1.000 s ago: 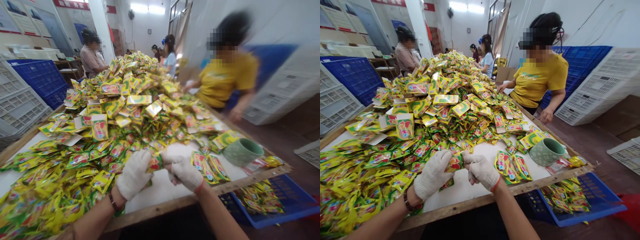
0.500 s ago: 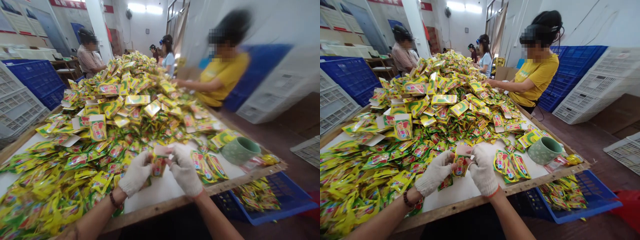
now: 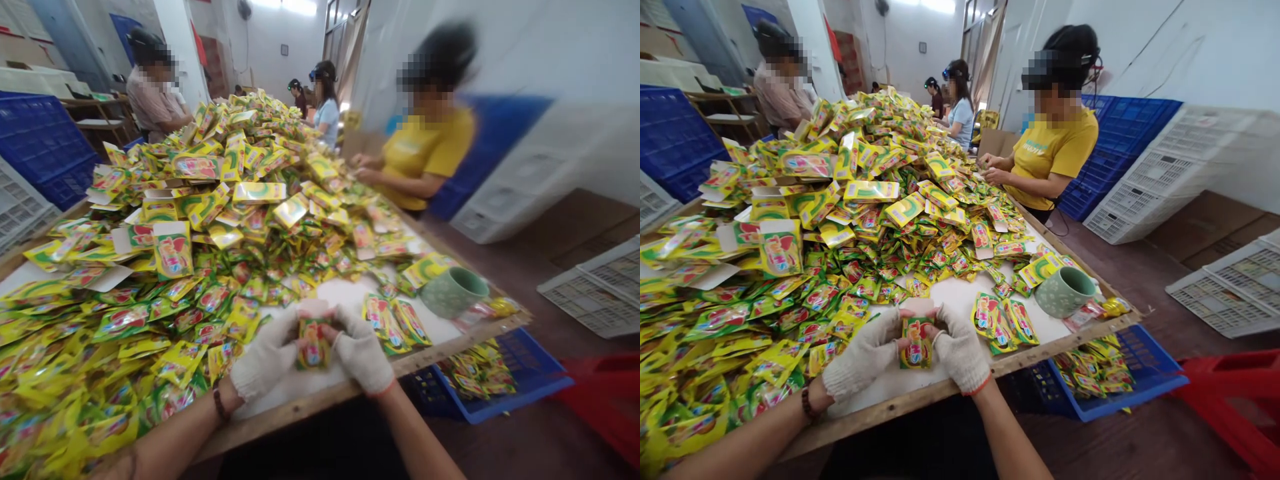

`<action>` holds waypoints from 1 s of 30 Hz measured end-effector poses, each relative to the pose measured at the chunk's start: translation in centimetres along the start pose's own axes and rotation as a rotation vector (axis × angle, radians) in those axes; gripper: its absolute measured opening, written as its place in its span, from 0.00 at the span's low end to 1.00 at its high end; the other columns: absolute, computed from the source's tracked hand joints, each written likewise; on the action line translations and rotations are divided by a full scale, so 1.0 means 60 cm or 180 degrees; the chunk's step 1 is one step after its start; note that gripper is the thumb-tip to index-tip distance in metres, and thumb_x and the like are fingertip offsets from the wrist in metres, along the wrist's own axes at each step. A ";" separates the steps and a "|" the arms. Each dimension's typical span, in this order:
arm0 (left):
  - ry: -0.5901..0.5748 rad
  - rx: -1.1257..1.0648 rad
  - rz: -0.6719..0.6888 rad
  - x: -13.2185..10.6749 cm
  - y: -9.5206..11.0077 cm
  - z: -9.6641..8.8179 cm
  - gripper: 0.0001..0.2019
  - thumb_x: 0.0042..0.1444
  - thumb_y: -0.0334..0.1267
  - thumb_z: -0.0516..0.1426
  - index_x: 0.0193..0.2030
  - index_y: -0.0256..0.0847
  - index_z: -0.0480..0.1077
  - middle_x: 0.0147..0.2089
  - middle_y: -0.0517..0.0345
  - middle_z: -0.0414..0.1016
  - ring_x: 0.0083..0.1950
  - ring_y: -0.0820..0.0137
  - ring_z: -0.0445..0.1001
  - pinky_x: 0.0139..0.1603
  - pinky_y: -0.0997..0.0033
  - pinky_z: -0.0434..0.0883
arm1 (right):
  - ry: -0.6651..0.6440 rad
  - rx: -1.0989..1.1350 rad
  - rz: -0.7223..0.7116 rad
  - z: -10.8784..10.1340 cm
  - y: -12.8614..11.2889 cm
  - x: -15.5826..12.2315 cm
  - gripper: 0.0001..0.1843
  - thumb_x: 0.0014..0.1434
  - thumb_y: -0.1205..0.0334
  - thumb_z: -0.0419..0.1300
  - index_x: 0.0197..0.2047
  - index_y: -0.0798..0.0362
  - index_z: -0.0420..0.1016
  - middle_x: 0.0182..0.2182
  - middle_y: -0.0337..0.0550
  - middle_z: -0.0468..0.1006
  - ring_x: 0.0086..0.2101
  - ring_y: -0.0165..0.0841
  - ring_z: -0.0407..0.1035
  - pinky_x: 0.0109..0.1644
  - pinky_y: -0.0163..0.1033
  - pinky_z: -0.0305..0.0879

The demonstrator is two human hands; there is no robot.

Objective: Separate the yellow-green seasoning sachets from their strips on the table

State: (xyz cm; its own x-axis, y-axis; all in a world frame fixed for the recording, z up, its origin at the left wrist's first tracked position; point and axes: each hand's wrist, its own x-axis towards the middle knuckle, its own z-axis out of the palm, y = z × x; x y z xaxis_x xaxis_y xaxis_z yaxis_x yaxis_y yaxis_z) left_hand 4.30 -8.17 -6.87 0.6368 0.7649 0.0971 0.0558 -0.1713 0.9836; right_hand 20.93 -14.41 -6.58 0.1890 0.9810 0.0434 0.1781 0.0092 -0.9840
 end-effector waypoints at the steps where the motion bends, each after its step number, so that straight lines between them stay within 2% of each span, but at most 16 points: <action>1: -0.0012 0.0111 -0.0035 0.001 0.002 -0.001 0.13 0.54 0.37 0.57 0.46 0.40 0.71 0.48 0.51 0.76 0.49 0.63 0.74 0.52 0.63 0.72 | -0.0070 -0.0179 0.0035 -0.004 -0.003 0.000 0.07 0.56 0.59 0.57 0.35 0.53 0.70 0.32 0.40 0.74 0.35 0.33 0.68 0.42 0.39 0.66; 3: 0.0078 0.0167 -0.0174 0.005 0.006 -0.001 0.09 0.53 0.39 0.57 0.39 0.38 0.72 0.40 0.52 0.77 0.43 0.64 0.75 0.45 0.63 0.74 | -0.0039 -0.0393 0.0072 -0.007 -0.006 0.000 0.07 0.56 0.59 0.57 0.29 0.53 0.69 0.26 0.37 0.70 0.31 0.31 0.65 0.39 0.37 0.65; 4: 0.0151 0.0057 -0.0258 0.007 0.008 0.000 0.09 0.52 0.40 0.58 0.37 0.38 0.72 0.38 0.53 0.77 0.40 0.65 0.75 0.43 0.64 0.74 | 0.0020 -0.0333 0.0081 -0.007 -0.005 0.001 0.07 0.55 0.59 0.58 0.30 0.53 0.69 0.26 0.36 0.70 0.31 0.31 0.65 0.39 0.37 0.65; 5: 0.0195 -0.0145 -0.0344 0.009 0.009 0.001 0.10 0.51 0.41 0.59 0.37 0.38 0.70 0.37 0.54 0.77 0.39 0.65 0.76 0.41 0.65 0.74 | 0.0072 -0.0156 0.0090 -0.006 -0.004 0.002 0.07 0.54 0.58 0.59 0.33 0.53 0.69 0.27 0.36 0.70 0.31 0.31 0.65 0.38 0.37 0.65; 8: 0.0244 -0.0766 -0.0526 0.011 0.014 0.003 0.19 0.47 0.41 0.62 0.45 0.39 0.66 0.38 0.55 0.77 0.39 0.65 0.77 0.39 0.65 0.75 | 0.0075 0.0458 0.0166 -0.001 -0.002 0.003 0.18 0.52 0.57 0.61 0.46 0.52 0.67 0.32 0.38 0.72 0.34 0.33 0.68 0.39 0.37 0.67; 10: 0.0202 -0.0584 -0.0495 0.009 0.018 0.005 0.16 0.48 0.40 0.61 0.44 0.39 0.67 0.37 0.56 0.78 0.39 0.66 0.76 0.40 0.66 0.74 | -0.0044 0.0346 0.0190 0.000 -0.005 0.002 0.14 0.54 0.57 0.60 0.42 0.52 0.69 0.32 0.39 0.73 0.35 0.33 0.68 0.40 0.37 0.66; 12: 0.0194 -0.0071 -0.0356 0.006 0.024 0.005 0.08 0.50 0.39 0.58 0.36 0.39 0.71 0.35 0.57 0.78 0.38 0.67 0.75 0.39 0.69 0.72 | -0.0107 -0.0024 0.0132 -0.001 -0.012 0.000 0.09 0.56 0.56 0.58 0.34 0.53 0.72 0.30 0.39 0.73 0.33 0.32 0.66 0.38 0.36 0.64; 15: 0.0298 0.0363 -0.0252 0.002 0.032 0.004 0.08 0.54 0.40 0.55 0.31 0.40 0.73 0.31 0.59 0.76 0.34 0.69 0.72 0.35 0.71 0.70 | -0.0075 -0.0331 0.0059 -0.003 -0.025 -0.002 0.12 0.58 0.54 0.56 0.30 0.54 0.72 0.25 0.37 0.70 0.29 0.30 0.63 0.34 0.34 0.62; 20: 0.0294 0.0252 -0.0494 0.005 0.032 -0.004 0.12 0.52 0.44 0.57 0.30 0.37 0.74 0.27 0.58 0.73 0.30 0.71 0.68 0.30 0.74 0.67 | -0.0047 -0.0333 0.0117 0.004 -0.036 -0.001 0.09 0.56 0.57 0.57 0.30 0.53 0.71 0.24 0.36 0.70 0.27 0.29 0.65 0.32 0.33 0.62; 23: 0.0315 0.0229 -0.0498 0.005 0.030 -0.009 0.14 0.53 0.46 0.56 0.29 0.37 0.73 0.26 0.59 0.70 0.29 0.73 0.65 0.28 0.76 0.65 | -0.0094 -0.0306 0.0135 0.006 -0.035 -0.001 0.10 0.57 0.56 0.56 0.29 0.53 0.70 0.23 0.36 0.69 0.27 0.29 0.64 0.31 0.33 0.62; 26: 0.0225 0.0206 -0.0467 0.004 0.028 -0.012 0.15 0.54 0.47 0.56 0.26 0.37 0.71 0.25 0.61 0.67 0.28 0.74 0.63 0.27 0.77 0.63 | -0.0225 -0.0292 0.0107 0.003 -0.036 0.001 0.10 0.56 0.57 0.56 0.28 0.53 0.69 0.23 0.36 0.68 0.27 0.29 0.62 0.32 0.33 0.61; 30: 0.0117 -0.0076 -0.0651 0.004 0.024 -0.013 0.17 0.56 0.49 0.54 0.25 0.37 0.66 0.22 0.64 0.62 0.25 0.76 0.60 0.25 0.77 0.61 | -0.0319 -0.0378 0.0101 0.001 -0.041 0.009 0.09 0.56 0.58 0.56 0.28 0.54 0.69 0.23 0.35 0.66 0.28 0.29 0.60 0.32 0.33 0.59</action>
State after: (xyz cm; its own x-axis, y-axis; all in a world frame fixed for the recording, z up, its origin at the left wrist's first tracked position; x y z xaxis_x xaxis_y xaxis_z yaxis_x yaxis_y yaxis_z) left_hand 3.91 -7.76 -5.28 0.5855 0.8045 -0.0999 0.1626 0.0043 0.9867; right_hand 20.57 -13.89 -4.17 0.1001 0.9949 -0.0108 0.2878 -0.0394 -0.9569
